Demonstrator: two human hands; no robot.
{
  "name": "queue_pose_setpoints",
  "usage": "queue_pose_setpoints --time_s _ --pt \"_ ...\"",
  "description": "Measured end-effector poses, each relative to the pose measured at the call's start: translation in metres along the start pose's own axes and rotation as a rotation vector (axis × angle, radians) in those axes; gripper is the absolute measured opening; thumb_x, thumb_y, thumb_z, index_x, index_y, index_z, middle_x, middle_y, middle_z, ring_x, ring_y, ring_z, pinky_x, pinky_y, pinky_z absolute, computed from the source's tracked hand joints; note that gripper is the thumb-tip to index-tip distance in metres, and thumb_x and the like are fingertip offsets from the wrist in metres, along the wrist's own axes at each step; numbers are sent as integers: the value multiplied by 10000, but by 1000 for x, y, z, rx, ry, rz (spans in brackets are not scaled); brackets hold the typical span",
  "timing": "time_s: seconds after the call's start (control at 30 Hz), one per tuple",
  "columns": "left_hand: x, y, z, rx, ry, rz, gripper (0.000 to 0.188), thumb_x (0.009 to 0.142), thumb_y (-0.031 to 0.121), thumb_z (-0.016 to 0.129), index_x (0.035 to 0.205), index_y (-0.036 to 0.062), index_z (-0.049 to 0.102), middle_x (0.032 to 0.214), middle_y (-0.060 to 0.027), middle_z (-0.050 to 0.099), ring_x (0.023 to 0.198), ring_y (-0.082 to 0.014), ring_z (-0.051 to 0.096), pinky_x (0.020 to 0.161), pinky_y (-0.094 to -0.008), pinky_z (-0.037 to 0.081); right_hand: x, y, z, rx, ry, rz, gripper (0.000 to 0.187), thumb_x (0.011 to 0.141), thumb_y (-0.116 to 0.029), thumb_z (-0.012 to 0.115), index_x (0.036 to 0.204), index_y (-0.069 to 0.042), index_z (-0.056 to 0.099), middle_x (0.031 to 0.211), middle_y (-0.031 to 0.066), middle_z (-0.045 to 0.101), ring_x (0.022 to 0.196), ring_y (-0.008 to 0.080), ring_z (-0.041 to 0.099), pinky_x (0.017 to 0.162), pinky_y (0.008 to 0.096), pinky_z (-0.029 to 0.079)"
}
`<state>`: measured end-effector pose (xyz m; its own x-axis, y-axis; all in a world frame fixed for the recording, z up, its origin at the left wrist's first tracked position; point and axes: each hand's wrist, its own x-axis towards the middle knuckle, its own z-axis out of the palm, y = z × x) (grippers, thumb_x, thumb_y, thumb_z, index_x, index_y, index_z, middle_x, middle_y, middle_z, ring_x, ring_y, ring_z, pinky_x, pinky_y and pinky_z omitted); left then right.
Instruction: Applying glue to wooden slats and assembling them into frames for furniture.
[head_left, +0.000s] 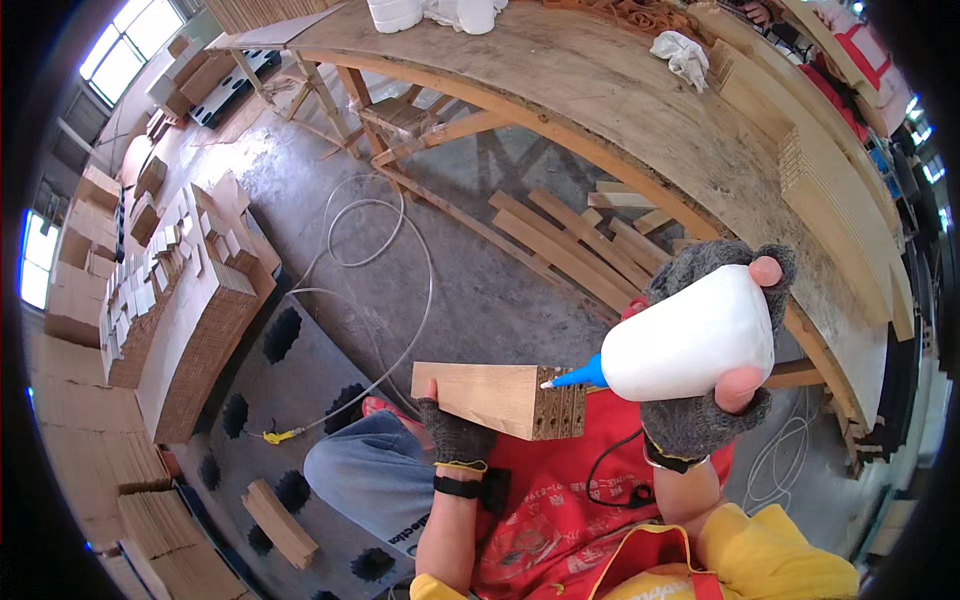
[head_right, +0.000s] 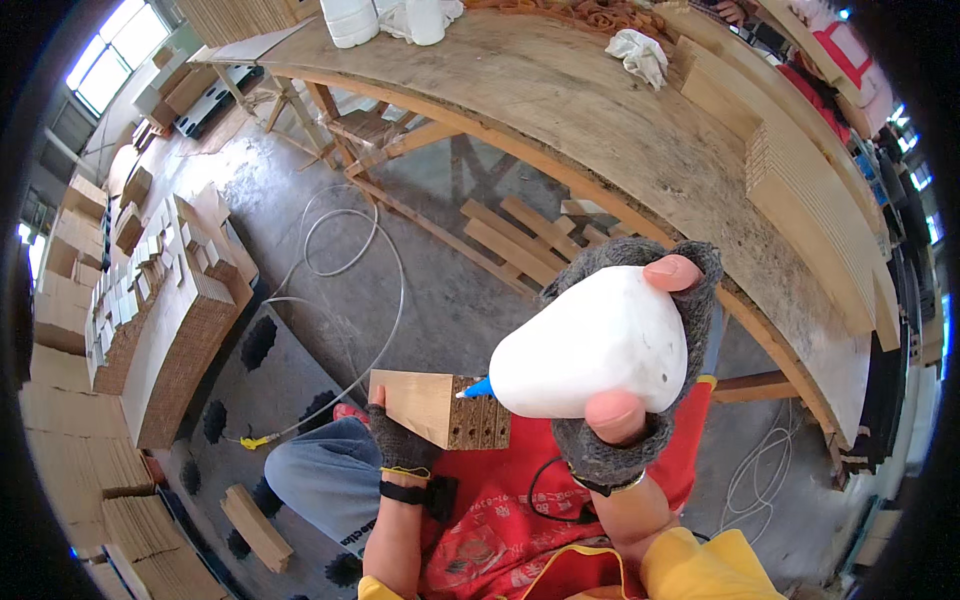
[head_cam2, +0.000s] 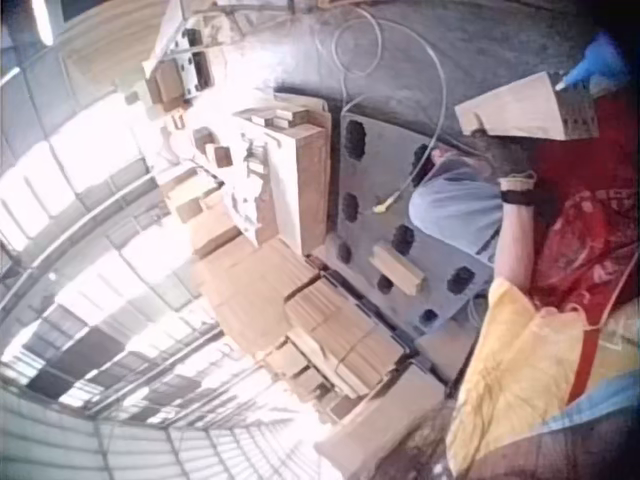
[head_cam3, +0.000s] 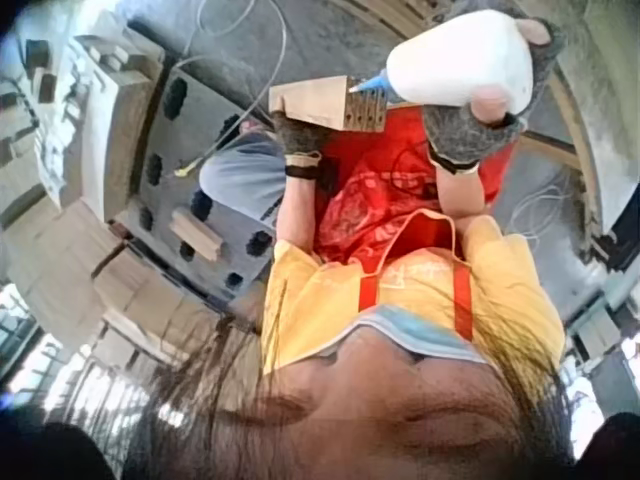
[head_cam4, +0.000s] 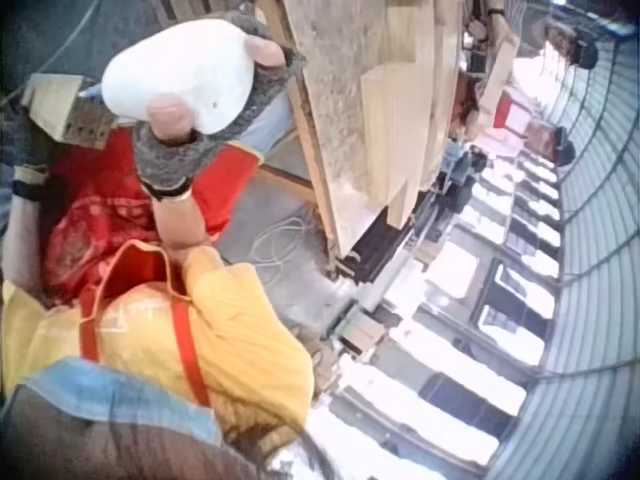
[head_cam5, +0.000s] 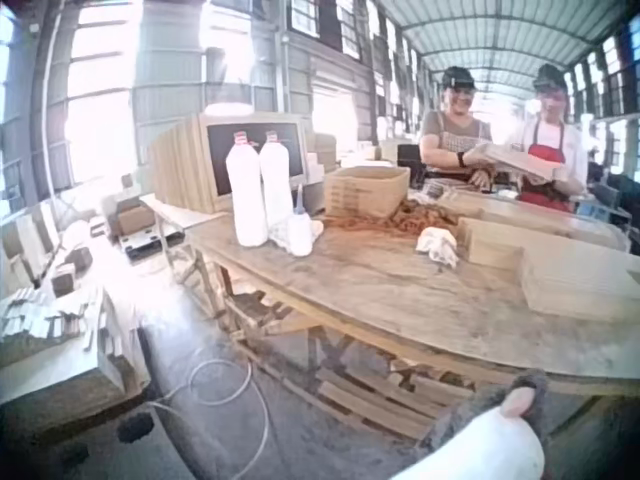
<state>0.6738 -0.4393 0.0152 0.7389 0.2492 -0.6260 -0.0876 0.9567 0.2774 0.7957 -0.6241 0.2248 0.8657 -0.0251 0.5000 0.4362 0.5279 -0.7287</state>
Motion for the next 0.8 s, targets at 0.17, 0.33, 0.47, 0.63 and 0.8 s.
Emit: queue_pose_setpoints --time_s 0.17,0.33,0.47,0.63,0.8 --pt "3 -2 -3 48 45 34 635 894 563 559 1287 64 533 1211 -133 623 1107 -328 602 988 -489 473 -1 -5 3 -27 -19 -7 886 727 -444 870 1376 -107 369 1009 58 473 890 190 515 756 346 478" --pt "8 -1 -2 14 30 17 632 891 553 574 1292 67 528 1195 -133 625 1103 -327 606 980 -493 478 2 -2 8 -30 -13 -6 894 716 -456 875 1373 -97 385 1006 57 477 883 190 508 750 345 467" --pt "11 -1 -7 -10 63 5 632 892 549 572 1301 69 519 1208 -135 619 1119 -332 599 992 -496 474 1 5 -10 -34 -138 -64 858 743 -464 842 1366 -58 414 1047 85 500 945 223 527 793 369 477" --pt "15 -3 -12 -98 -14 -30 643 893 549 572 1317 70 502 1247 -140 606 1151 -336 588 1011 -498 470 -2 -4 -3 -120 -311 -91 659 789 -412 814 1250 -37 531 1013 82 633 942 199 620 820 330 495" --pt "13 0 -9 -39 -12 6 684 889 583 555 1342 74 491 1263 -140 601 1154 -339 585 1010 -509 466 1 11 -14 635 -550 71 817 753 -224 869 1429 -112 423 1294 102 525 1186 257 555 1026 435 459"
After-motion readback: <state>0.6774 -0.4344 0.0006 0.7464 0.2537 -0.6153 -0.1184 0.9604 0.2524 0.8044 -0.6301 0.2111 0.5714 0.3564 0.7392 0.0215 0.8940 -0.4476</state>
